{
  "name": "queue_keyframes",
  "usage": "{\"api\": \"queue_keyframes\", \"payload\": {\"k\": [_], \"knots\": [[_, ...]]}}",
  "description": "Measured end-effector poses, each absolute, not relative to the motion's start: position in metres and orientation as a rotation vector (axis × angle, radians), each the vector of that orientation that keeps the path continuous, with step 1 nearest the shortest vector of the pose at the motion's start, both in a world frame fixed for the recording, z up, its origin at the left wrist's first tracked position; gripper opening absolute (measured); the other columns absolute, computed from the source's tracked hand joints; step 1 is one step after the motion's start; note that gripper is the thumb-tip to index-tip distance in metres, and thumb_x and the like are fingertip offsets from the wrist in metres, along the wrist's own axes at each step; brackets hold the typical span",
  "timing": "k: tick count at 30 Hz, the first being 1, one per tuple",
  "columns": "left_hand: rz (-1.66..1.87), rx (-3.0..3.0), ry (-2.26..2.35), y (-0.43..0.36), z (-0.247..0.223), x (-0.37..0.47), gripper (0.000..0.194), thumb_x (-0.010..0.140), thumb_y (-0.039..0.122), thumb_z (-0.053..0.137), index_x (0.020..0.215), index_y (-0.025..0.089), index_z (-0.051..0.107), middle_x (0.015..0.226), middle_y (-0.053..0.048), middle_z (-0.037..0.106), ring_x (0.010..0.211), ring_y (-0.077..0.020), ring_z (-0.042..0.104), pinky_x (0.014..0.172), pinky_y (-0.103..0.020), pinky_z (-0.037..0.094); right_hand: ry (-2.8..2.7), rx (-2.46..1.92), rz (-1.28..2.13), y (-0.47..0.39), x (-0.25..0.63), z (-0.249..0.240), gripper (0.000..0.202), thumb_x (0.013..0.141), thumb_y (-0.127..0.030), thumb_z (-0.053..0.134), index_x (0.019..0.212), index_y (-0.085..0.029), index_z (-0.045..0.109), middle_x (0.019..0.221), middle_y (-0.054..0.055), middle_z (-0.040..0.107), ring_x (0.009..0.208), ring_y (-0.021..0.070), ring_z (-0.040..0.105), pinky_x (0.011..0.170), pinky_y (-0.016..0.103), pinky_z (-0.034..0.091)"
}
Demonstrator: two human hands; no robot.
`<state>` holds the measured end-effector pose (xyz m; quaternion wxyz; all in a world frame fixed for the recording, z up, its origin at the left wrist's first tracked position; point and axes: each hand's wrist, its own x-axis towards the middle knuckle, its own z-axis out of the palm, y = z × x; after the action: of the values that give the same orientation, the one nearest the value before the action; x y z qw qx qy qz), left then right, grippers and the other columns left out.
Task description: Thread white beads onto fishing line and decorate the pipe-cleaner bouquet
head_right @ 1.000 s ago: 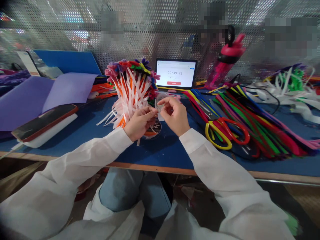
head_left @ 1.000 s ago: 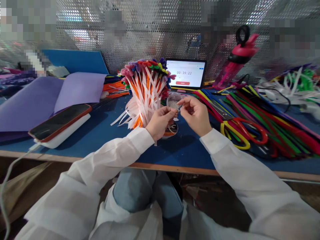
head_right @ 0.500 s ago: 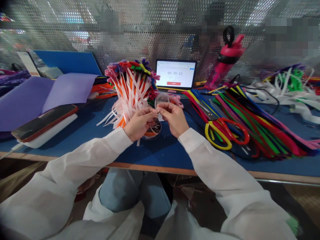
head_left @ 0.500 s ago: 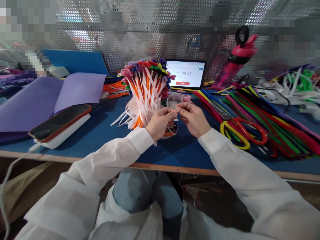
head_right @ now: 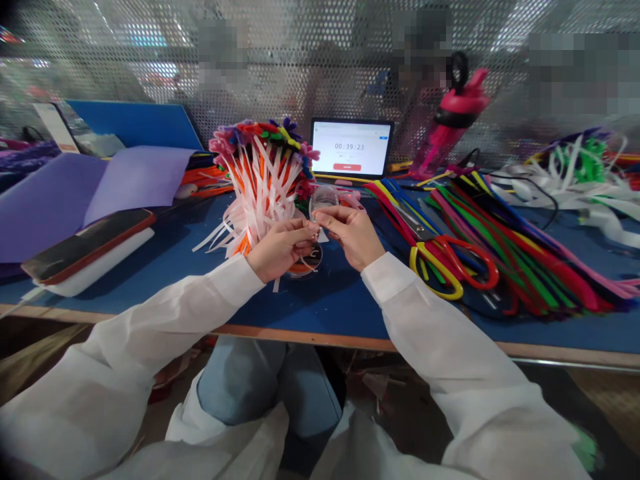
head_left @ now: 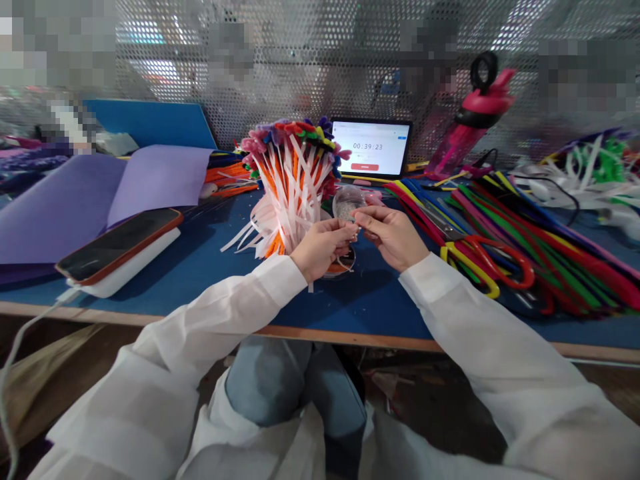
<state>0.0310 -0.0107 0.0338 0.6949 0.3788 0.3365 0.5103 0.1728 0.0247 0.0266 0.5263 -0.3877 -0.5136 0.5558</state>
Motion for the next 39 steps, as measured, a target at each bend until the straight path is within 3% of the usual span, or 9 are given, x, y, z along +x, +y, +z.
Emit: {"api": "queue_keyframes", "payload": {"k": [7,18,21,28,39], "knots": [[1.159,0.879,0.795,-0.013,0.035,0.031,0.022,0.091,0.005,0.057,0.069,0.011,0.056,0.060,0.002,0.053,0.045,-0.0012,0.037,0.047,-0.015,0.028,-1.304,-0.909,1.232,0.024,0.173,0.029,0.034,0.056,-0.042,0.088,0.071,-0.017,0.071,0.063,-0.002,0.060,0.055,0.0061,0.041,0.051,0.024,0.030],[1.261,1.038,0.863,-0.010,0.028,0.032,0.014,0.093,0.014,0.058,0.080,0.011,0.059,0.060,0.004,0.053,0.048,-0.0021,0.040,0.047,-0.016,0.027,-1.259,-0.944,1.196,0.021,0.173,0.032,0.022,0.058,-0.032,0.084,0.065,-0.016,0.069,0.059,-0.002,0.058,0.053,0.0063,0.040,0.049,0.025,0.027],[1.291,1.128,0.833,-0.008,0.023,0.031,0.013,0.090,0.021,0.066,0.083,0.012,0.059,0.062,0.005,0.054,0.049,-0.0020,0.041,0.047,-0.017,0.027,-1.255,-0.970,1.174,0.021,0.173,0.031,0.021,0.058,-0.031,0.083,0.066,-0.016,0.070,0.059,-0.002,0.058,0.054,0.0067,0.042,0.050,0.025,0.030],[1.379,1.226,0.815,-0.004,0.015,0.032,0.032,0.072,0.033,0.083,0.084,0.012,0.061,0.064,0.004,0.059,0.055,-0.0034,0.048,0.051,-0.017,0.035,-1.240,-0.972,1.149,0.022,0.172,0.029,0.020,0.059,-0.030,0.081,0.065,-0.015,0.070,0.056,-0.003,0.056,0.053,0.0059,0.043,0.051,0.024,0.030],[1.456,1.386,0.849,0.004,0.006,0.029,0.015,0.078,0.025,0.075,0.084,0.012,0.067,0.074,-0.002,0.067,0.066,-0.0080,0.059,0.060,-0.021,0.043,-1.234,-0.978,1.136,0.020,0.171,0.030,0.019,0.060,-0.031,0.080,0.065,-0.016,0.070,0.056,-0.002,0.058,0.052,0.0061,0.043,0.051,0.025,0.029]]}}
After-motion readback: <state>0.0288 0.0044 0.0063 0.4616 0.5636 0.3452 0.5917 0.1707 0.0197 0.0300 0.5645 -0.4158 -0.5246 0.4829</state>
